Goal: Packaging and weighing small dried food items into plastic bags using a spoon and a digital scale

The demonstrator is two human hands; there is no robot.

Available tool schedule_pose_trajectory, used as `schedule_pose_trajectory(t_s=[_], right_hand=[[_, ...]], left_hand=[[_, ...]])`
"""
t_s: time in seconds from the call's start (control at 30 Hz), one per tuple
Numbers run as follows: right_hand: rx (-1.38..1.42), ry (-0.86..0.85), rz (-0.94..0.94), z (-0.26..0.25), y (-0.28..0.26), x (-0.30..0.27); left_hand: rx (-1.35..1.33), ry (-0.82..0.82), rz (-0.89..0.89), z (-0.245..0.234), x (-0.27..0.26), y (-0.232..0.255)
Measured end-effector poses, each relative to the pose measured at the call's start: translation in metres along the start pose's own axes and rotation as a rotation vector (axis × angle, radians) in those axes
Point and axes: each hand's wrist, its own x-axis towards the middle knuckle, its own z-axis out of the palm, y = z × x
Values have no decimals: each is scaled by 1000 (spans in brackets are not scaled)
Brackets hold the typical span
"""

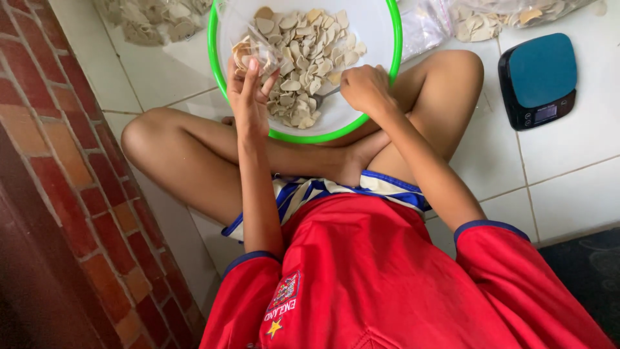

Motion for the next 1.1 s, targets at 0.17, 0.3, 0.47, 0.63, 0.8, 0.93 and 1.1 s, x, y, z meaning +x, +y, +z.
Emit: schedule_pose_trajectory(t_s=[0.17, 0.3, 0.47, 0.63, 0.8, 0.93, 1.1], right_hand=[[360, -385, -7, 6, -12, 13], [507, -506, -37, -2, -7, 22], [704, -506, 56, -66, 1, 14], [809, -382, 100, -125, 26, 20], [756, -229, -66, -211, 14, 8], [860, -41, -155, -231, 6, 10], [534, 130, -54, -248, -25, 0]], left_hand=[[0, 34, 6, -9, 0, -3], [-19, 61, 23, -18, 1, -7], [-69, 77, 50, -15, 2, -14], [28, 118, 47, -10, 2, -13], [147, 89, 6, 10, -6, -7], [159, 28, -24, 23, -10, -13], [157, 0, -50, 35, -14, -12]])
